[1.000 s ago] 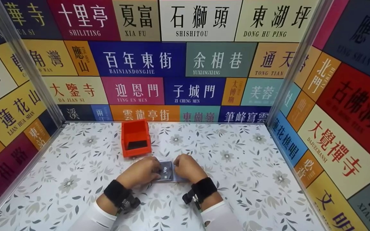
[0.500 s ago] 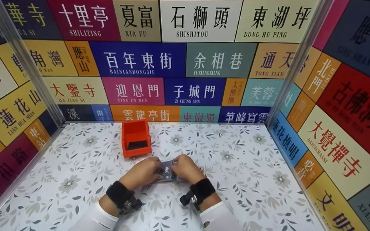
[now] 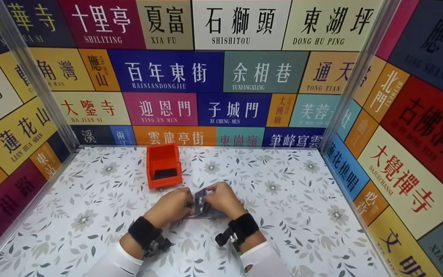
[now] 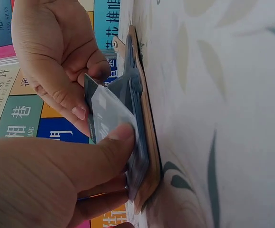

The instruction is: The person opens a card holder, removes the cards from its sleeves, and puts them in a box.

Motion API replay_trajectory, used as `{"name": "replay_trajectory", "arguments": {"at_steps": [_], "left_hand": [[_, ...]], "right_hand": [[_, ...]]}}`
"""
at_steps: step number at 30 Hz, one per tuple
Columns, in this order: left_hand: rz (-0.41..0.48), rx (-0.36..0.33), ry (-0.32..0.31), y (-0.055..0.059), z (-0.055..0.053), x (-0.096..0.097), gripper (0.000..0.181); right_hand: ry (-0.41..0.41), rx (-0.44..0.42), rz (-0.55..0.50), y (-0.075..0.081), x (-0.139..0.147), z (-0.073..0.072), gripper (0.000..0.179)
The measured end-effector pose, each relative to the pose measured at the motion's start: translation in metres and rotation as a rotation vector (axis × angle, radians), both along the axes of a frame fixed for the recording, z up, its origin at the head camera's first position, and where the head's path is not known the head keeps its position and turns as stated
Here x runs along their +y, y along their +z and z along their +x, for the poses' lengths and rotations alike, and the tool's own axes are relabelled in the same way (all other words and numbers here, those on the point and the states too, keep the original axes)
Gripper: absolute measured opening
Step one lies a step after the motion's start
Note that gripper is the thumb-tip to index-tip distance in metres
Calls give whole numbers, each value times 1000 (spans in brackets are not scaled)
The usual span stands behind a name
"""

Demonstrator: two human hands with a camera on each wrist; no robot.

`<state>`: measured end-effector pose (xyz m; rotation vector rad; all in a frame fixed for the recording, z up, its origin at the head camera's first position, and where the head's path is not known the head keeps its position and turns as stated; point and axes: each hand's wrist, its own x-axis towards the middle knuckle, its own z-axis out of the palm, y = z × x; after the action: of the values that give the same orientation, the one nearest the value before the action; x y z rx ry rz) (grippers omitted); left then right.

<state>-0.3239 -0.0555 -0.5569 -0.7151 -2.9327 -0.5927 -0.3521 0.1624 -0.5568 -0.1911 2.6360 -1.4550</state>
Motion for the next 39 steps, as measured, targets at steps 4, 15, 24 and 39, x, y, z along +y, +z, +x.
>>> {"name": "replay_trajectory", "arguments": {"at_steps": [4, 15, 24, 39], "left_hand": [[-3, 4, -9, 0, 0, 1, 18], [-12, 73, -35, 0, 4, 1, 16], [-43, 59, -54, 1, -1, -1, 15], [232, 180, 66, 13, -11, -5, 19]], "right_hand": [[10, -10, -16, -1, -1, 0, 25], [-22, -27, -26, -3, -1, 1, 9], [-186, -21, -40, 10, 8, -4, 7], [-94, 163, -273, 12, 7, -7, 6]]}}
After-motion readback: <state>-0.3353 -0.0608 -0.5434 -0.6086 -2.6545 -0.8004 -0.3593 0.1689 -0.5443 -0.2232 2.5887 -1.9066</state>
